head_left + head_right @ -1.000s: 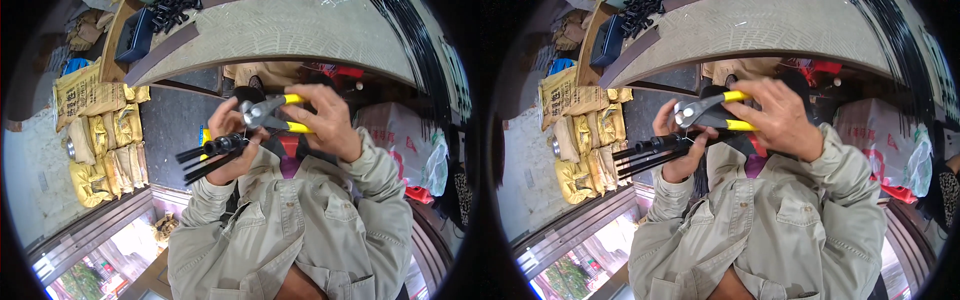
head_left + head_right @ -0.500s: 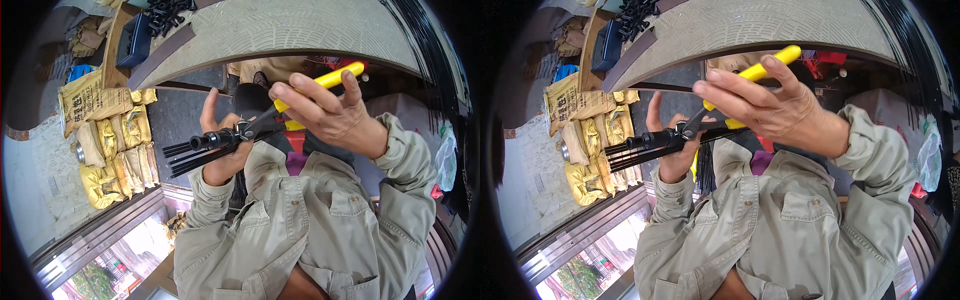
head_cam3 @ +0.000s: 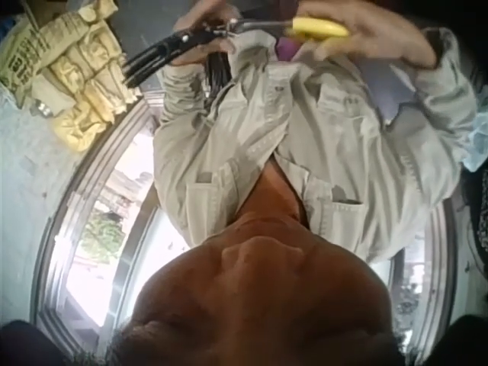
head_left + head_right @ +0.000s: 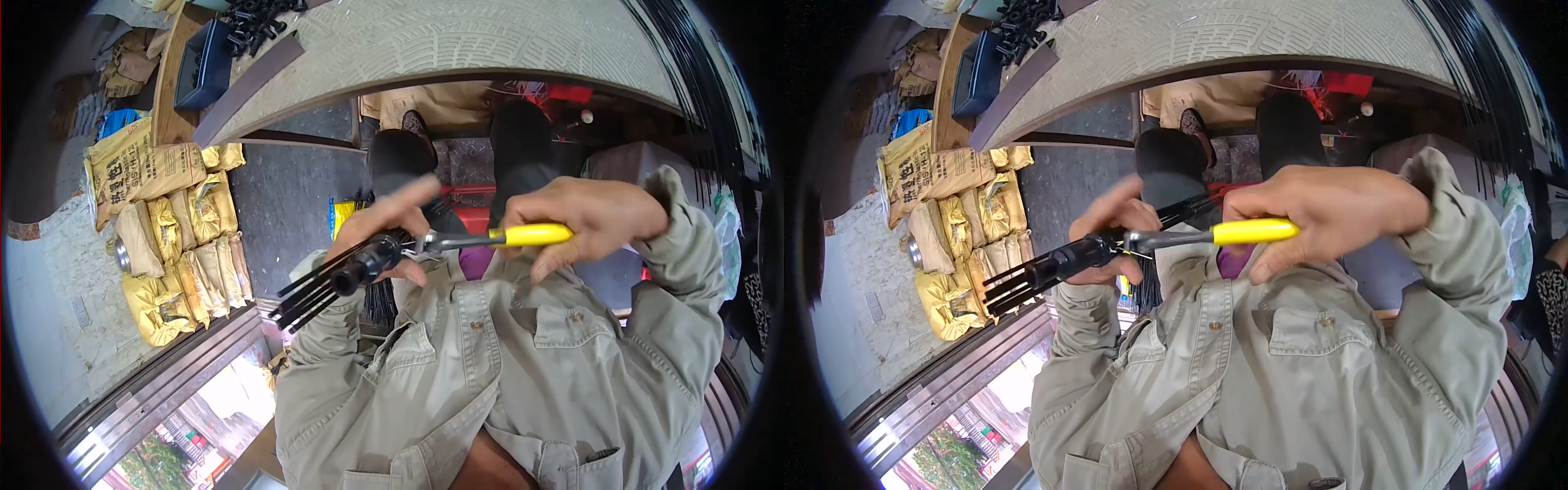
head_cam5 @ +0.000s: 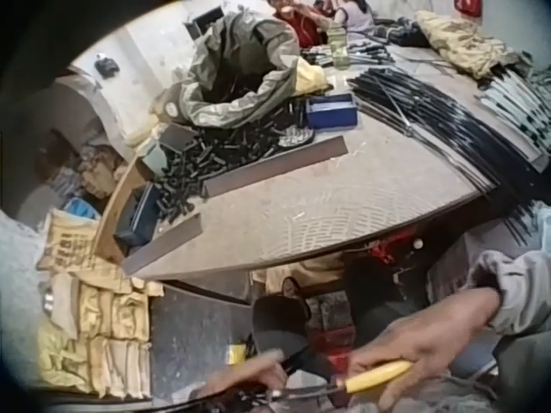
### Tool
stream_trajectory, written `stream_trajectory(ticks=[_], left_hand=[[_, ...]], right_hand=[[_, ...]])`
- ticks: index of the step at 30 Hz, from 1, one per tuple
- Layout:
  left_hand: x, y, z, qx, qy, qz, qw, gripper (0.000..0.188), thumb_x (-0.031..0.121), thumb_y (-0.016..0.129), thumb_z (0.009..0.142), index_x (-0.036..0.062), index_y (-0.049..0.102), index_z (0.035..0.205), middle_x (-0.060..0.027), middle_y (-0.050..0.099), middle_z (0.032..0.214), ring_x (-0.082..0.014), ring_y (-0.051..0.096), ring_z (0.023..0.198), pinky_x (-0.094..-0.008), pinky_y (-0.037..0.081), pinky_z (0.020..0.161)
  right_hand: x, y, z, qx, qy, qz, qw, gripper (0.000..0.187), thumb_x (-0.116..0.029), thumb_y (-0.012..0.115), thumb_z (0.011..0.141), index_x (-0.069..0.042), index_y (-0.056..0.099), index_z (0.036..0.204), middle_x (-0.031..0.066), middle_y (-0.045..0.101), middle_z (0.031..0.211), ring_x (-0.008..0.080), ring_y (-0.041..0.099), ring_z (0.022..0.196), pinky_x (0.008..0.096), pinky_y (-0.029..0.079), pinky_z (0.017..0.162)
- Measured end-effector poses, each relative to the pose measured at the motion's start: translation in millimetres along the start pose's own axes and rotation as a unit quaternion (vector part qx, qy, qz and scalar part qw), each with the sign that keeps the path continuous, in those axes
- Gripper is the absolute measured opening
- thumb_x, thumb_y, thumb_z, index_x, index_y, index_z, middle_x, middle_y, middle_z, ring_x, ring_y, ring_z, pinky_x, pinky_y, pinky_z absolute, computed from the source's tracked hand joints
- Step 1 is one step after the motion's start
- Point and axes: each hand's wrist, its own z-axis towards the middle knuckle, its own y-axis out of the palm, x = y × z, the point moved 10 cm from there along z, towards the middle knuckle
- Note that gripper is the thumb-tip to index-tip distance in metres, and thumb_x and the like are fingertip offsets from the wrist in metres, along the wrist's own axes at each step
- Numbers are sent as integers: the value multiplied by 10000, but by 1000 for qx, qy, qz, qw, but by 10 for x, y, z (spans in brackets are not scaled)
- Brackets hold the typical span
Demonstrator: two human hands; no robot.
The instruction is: Assembling bundles of black wires into plastic connectors at a factory workbench.
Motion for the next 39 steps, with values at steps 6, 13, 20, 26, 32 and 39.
stream_trajectory(ticks=[6, 13, 20, 26, 32, 39], left_hand=[[-39, -23, -23, 76, -14, 15, 997, 591, 437, 713, 660, -3, 582, 1031, -103, 595, 974, -191, 571, 845, -296, 430, 741], [-199, -25, -14, 96, -63, -48, 992, 693, 459, 712, 643, -3, 549, 1133, -68, 560, 962, -115, 496, 850, -269, 406, 734], [-197, -131, -11, 84, -23, -90, 992, 531, 357, 726, 701, -5, 571, 1058, -100, 574, 1018, -184, 544, 926, -287, 404, 827], [-102, -90, 28, 135, -10, -83, 987, 522, 295, 730, 724, 10, 529, 1113, -67, 538, 1065, -143, 512, 956, -268, 388, 844], [-279, -111, 64, 109, -110, -113, 982, 628, 195, 717, 759, 37, 366, 1255, -50, 493, 1085, -107, 489, 957, -253, 386, 842], [-244, -164, 5, 183, -133, -121, 966, 727, 300, 775, 680, 16, 377, 1218, -48, 542, 874, -95, 529, 767, -223, 440, 685]], right_hand=[[118, 201, -10, -40, 99, 322, 941, 691, -85, 702, 743, -44, 262, 1275, 147, 574, 971, 211, 608, 579, 256, 511, 578], [58, -10, -79, 105, 28, 77, 991, 555, -161, 606, 827, 5, 323, 1275, 172, 579, 1028, 246, 629, 741, 320, 512, 642], [-95, -40, -42, 74, -6, 191, 979, 655, -169, 649, 807, -83, 266, 1330, 121, 507, 1016, 176, 595, 649, 281, 501, 583], [-259, -214, -204, 308, 30, -360, 880, 426, -115, 680, 611, -60, 562, 1016, 121, 502, 990, 246, 537, 801, 354, 437, 686], [-500, -292, -215, 470, 15, -659, 588, 266, -133, 614, 761, -117, 633, 1026, 64, 509, 1144, 223, 502, 1094, 425, 281, 998], [-334, -343, 3, 512, -72, -698, 495, 307, -135, 677, 741, -158, 637, 1044, 13, 442, 1132, 157, 452, 1125, 441, 242, 1020]])
